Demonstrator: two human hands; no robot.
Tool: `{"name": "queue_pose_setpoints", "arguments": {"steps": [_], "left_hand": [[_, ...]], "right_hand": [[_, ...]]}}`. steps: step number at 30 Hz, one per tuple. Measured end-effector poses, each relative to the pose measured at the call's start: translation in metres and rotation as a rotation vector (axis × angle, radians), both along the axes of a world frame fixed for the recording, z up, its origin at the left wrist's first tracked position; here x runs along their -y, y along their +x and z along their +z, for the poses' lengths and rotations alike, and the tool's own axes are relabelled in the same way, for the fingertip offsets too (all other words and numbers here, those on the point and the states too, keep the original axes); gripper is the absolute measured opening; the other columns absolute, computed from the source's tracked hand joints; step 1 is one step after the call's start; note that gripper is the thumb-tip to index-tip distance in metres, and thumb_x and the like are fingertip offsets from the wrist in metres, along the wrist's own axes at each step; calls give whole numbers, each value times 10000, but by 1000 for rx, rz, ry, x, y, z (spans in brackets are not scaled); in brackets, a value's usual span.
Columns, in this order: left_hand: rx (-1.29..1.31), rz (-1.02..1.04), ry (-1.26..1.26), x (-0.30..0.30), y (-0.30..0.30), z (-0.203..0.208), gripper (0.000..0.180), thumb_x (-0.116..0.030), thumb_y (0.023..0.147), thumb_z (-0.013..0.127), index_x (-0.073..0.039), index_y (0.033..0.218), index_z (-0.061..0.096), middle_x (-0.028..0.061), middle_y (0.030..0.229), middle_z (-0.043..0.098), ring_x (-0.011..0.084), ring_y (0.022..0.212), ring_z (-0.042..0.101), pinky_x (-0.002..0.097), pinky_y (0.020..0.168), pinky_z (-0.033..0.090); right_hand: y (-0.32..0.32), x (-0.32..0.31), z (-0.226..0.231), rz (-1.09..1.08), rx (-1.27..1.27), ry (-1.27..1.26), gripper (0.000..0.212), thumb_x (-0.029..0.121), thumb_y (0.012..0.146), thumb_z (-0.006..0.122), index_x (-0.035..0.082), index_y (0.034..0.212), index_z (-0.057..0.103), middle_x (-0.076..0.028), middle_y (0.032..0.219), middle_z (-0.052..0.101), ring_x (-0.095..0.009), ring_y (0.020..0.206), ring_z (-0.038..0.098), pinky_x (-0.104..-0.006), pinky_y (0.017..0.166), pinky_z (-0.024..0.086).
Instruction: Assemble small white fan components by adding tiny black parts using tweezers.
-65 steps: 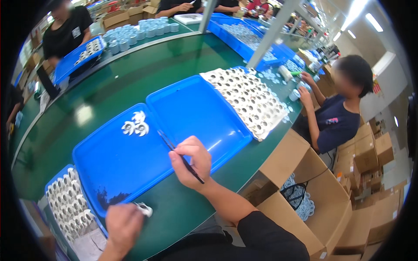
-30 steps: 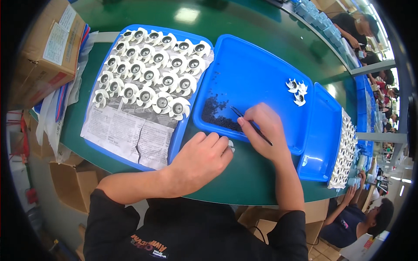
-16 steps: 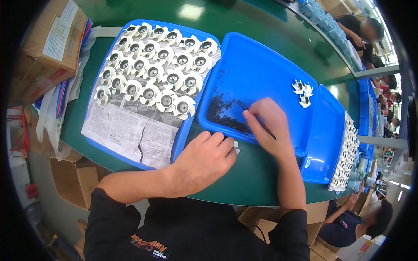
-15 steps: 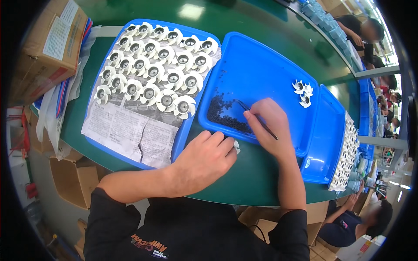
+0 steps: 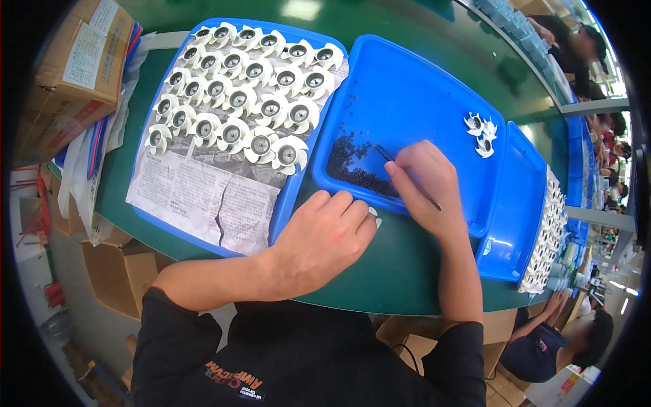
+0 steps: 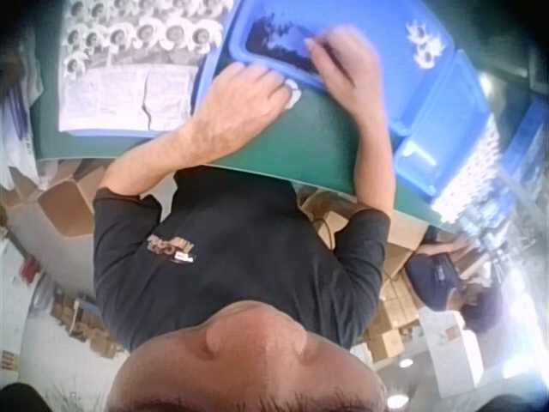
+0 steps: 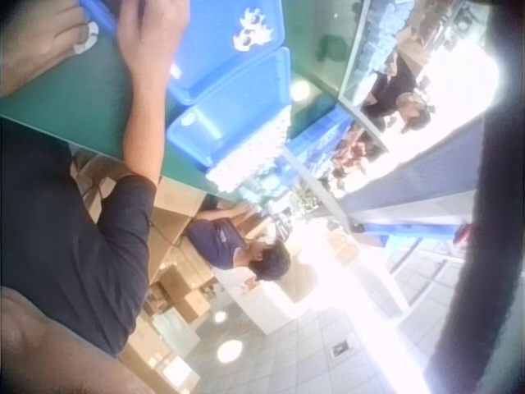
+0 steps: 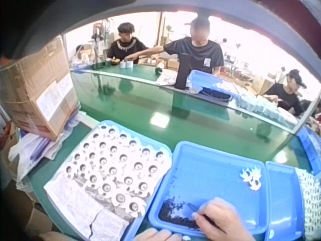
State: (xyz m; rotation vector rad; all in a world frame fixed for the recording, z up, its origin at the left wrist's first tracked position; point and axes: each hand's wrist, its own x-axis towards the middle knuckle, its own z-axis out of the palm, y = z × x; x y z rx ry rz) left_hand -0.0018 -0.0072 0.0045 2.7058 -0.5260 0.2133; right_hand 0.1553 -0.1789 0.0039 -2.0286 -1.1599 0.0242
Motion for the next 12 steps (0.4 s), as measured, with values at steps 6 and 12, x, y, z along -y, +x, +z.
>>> {"name": "queue_pose_setpoints", "arguments": {"steps": [6,12], "left_hand": [[-19,38,-10,0,-1,0,228,-199,842,801,-37,988,735,49,918,593,222,896,583,365,751,443],[-55,76,-10,1,-3,0,257,-213,845,818,-37,1020,751,60,942,583,228,915,573,380,755,435]], "right_hand": [[-1,-2,1,-3,-13,16,129,13,904,780,14,872,655,-118,808,646,-315,769,607,-418,667,470],[-2,-3,-1,4,-1,-8,128,23,911,780,16,879,656,-121,813,645,-317,774,608,-428,674,473]]}}
